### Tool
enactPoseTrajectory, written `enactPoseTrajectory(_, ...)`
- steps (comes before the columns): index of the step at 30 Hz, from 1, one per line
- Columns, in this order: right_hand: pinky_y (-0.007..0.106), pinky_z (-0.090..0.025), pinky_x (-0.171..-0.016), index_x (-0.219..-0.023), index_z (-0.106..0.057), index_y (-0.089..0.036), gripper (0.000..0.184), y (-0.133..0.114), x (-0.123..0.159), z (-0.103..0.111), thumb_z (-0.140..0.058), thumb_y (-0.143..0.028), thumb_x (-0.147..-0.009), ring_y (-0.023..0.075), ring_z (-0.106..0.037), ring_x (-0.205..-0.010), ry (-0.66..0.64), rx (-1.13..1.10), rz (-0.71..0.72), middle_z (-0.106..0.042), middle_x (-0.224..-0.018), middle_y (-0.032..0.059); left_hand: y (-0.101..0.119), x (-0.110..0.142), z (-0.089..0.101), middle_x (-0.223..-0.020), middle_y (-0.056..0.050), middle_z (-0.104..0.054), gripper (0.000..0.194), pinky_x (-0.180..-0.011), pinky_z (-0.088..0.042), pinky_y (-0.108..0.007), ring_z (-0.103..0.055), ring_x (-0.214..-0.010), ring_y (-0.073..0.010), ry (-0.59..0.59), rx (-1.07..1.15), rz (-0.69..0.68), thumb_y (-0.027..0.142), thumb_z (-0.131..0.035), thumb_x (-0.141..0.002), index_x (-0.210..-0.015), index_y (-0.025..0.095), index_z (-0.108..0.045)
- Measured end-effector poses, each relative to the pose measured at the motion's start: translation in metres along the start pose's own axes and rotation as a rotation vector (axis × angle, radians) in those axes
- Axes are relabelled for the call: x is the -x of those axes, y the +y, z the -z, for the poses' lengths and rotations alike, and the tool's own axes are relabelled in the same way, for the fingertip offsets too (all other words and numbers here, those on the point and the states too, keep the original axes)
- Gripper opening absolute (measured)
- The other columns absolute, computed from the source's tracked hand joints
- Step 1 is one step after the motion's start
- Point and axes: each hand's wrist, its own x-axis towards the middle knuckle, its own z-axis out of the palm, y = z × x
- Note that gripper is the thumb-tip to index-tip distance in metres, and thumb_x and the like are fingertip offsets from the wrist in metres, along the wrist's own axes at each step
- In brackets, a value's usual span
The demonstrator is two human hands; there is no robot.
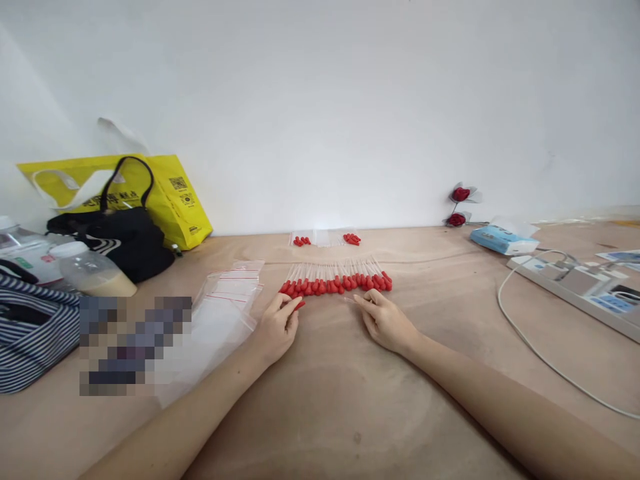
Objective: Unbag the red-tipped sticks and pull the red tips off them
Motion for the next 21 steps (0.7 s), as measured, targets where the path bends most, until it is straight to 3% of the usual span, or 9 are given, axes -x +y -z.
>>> enactPoseTrajectory(8,0.029,-0.047,-0.066,-0.085,-0.050,-0.015,0.021,-0.003,0.000,-0.005,-0.036,-0.004,-0.075,0.0158,-0.052,-0.073,0.010,-0.056,-0.180,-0.051,-0.085,0.0075,0.001,0.001,0.010,-0.068,0.003,-0.051,0.007,-0.053,-0.044,-0.023,-0.049,-0.054,-0.0095,-0.148,0.065,0.239,0.025,-0.048,-0.073,-0.076,0.019,-0.045)
enactPoseTrajectory(15,0.027,-0.048,-0.068,-0.077,-0.051,-0.017,0.013,-0.012,-0.009,-0.010,-0.040,-0.009,-0.078,0.0151,-0.053,-0.075,0.064,-0.115,-0.055,-0.050,-0.084,0.0071,0.003,-0.002,0.006,-0.063,0.005,-0.050,0.018,-0.051,-0.042,-0.022,-0.047,-0.050,-0.0084,-0.136,0.137,0.310,0.033,-0.056,-0.070,-0.071,0.019,-0.045)
enactPoseTrajectory(21,0.026,-0.047,-0.064,-0.078,-0.053,-0.017,0.008,-0.020,-0.008,-0.006,-0.051,-0.024,-0.079,0.0142,-0.053,-0.072,0.037,-0.125,-0.063,-0.051,-0.083,0.0062,0.003,-0.001,0.010,-0.066,0.004,-0.051,0.018,-0.050,-0.044,-0.022,-0.049,-0.052,-0.0083,-0.152,0.217,0.356,0.030,-0.057,-0.067,-0.074,0.018,-0.045)
